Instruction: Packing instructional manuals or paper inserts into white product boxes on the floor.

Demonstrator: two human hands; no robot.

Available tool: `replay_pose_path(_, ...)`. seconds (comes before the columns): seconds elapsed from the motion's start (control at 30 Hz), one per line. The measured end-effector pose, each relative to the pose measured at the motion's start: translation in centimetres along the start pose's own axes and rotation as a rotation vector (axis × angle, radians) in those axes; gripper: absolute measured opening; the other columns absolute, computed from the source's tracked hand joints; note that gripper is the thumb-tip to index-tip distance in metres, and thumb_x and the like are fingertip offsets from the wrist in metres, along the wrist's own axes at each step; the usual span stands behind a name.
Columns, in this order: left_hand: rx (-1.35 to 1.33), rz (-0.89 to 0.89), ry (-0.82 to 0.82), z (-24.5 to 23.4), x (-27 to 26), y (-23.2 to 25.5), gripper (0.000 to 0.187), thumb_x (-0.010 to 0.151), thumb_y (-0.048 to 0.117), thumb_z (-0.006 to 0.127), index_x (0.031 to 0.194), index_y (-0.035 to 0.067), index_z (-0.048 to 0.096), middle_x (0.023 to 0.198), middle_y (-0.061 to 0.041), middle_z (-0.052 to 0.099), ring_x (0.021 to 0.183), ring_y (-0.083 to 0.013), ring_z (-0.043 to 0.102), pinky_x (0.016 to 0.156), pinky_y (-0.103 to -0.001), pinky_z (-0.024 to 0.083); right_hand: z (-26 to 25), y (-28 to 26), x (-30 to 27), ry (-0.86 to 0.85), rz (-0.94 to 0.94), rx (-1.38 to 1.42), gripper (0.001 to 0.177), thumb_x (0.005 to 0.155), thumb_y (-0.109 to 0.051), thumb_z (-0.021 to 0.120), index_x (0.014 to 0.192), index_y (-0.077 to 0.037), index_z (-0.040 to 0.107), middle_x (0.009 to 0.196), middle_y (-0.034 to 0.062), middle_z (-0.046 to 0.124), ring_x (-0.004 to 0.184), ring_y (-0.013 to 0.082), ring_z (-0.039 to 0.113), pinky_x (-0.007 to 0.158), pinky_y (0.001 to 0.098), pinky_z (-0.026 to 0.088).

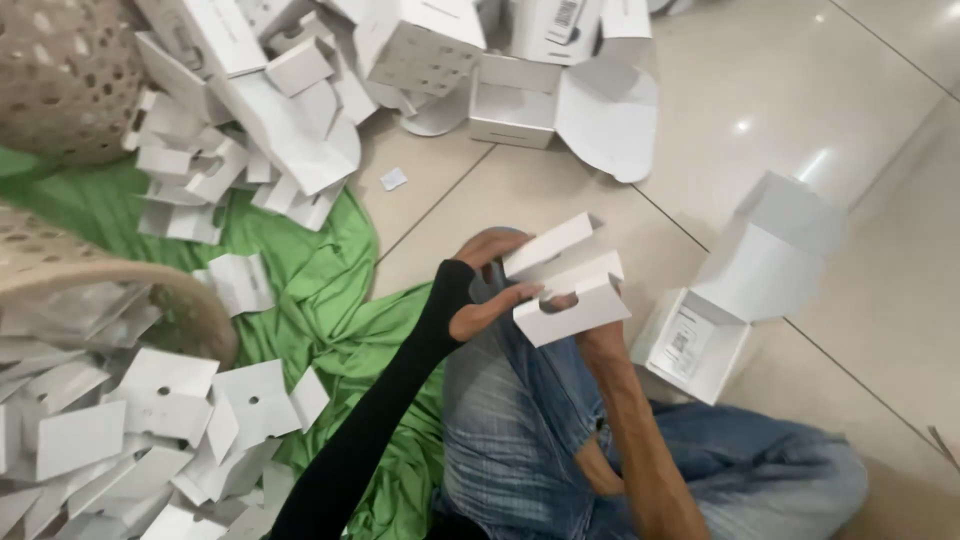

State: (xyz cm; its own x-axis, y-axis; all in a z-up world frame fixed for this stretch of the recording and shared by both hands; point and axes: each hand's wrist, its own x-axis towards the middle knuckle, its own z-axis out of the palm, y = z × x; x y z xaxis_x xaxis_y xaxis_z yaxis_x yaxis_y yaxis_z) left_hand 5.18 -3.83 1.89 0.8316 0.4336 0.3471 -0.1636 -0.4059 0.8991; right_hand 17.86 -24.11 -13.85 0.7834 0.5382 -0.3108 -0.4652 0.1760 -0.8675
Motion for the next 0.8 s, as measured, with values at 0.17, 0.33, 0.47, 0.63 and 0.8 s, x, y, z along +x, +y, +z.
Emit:
replay_pose_path(0.17, -0.071, -0.009, -0.406, 8.6, -1.1, -1.4, 0.036, 0.096, 0.026, 0.074, 0.127, 0.006, 0.071, 0.116, -0.01, 0.072, 0.096, -0.0189, 0.07, 0.079, -0.032, 0.054, -10.0, -6.8, -8.4, 0.106, -0.087, -0.581, 0.071, 0.069, -0.008, 0.084, 0.132, -0.002, 0.053, 0.117, 0.0104, 0.063, 0.105, 0.0164, 0.063, 0.086, 0.0349, 0.056)
replay_pose_path(0.33, 0.048, -0.228, -0.699, 16.1, -1.0, -1.5, 0.044, 0.085, 0.034, 0.08, 0.118, 0.006, 0.072, 0.099, -0.011, 0.076, 0.083, -0.0203, 0.072, 0.072, -0.033, 0.057, -15.3, -12.8, -14.4, 0.168, -0.114, -0.525, 0.041, 0.095, -0.014, 0.07, 0.136, -0.008, 0.066, 0.13, 0.0043, 0.072, 0.104, 0.0178, 0.068, 0.095, 0.0357, 0.058)
replay_pose_path(0.47, 0.09, -0.206, -0.94, 21.9, -1.2, -3.4, 0.039, 0.089, 0.033, 0.077, 0.115, 0.005, 0.073, 0.1, -0.012, 0.077, 0.087, -0.0195, 0.073, 0.077, -0.032, 0.058, -17.1, -14.4, -14.7, 0.075, -0.04, -0.667, 0.047, 0.085, -0.011, 0.079, 0.13, -0.01, 0.068, 0.125, 0.0056, 0.073, 0.101, 0.0195, 0.07, 0.09, 0.0361, 0.06)
replay_pose_path(0.63, -0.009, 0.258, -0.688, 27.7, 3.3, -5.3, 0.03, 0.094, 0.021, 0.074, 0.118, 0.003, 0.071, 0.11, -0.014, 0.069, 0.088, -0.0239, 0.072, 0.079, -0.035, 0.057, -21.3, -15.3, -9.1, 0.162, -0.288, -1.0, 0.035, 0.09, -0.018, 0.078, 0.123, -0.012, 0.069, 0.112, 0.0076, 0.075, 0.098, 0.0207, 0.075, 0.076, 0.0342, 0.064)
replay_pose_path(0.8, 0.262, 0.337, -0.716, 29.9, 3.6, -7.8, 0.027, 0.087, 0.016, 0.076, 0.109, 0.002, 0.068, 0.105, -0.012, 0.066, 0.088, -0.0274, 0.068, 0.076, -0.039, 0.054, -22.2, -13.4, -6.6, 0.2, -0.33, -1.248, 0.026, 0.088, -0.018, 0.079, 0.112, -0.013, 0.071, 0.103, 0.0059, 0.071, 0.087, 0.0243, 0.071, 0.074, 0.0376, 0.058)
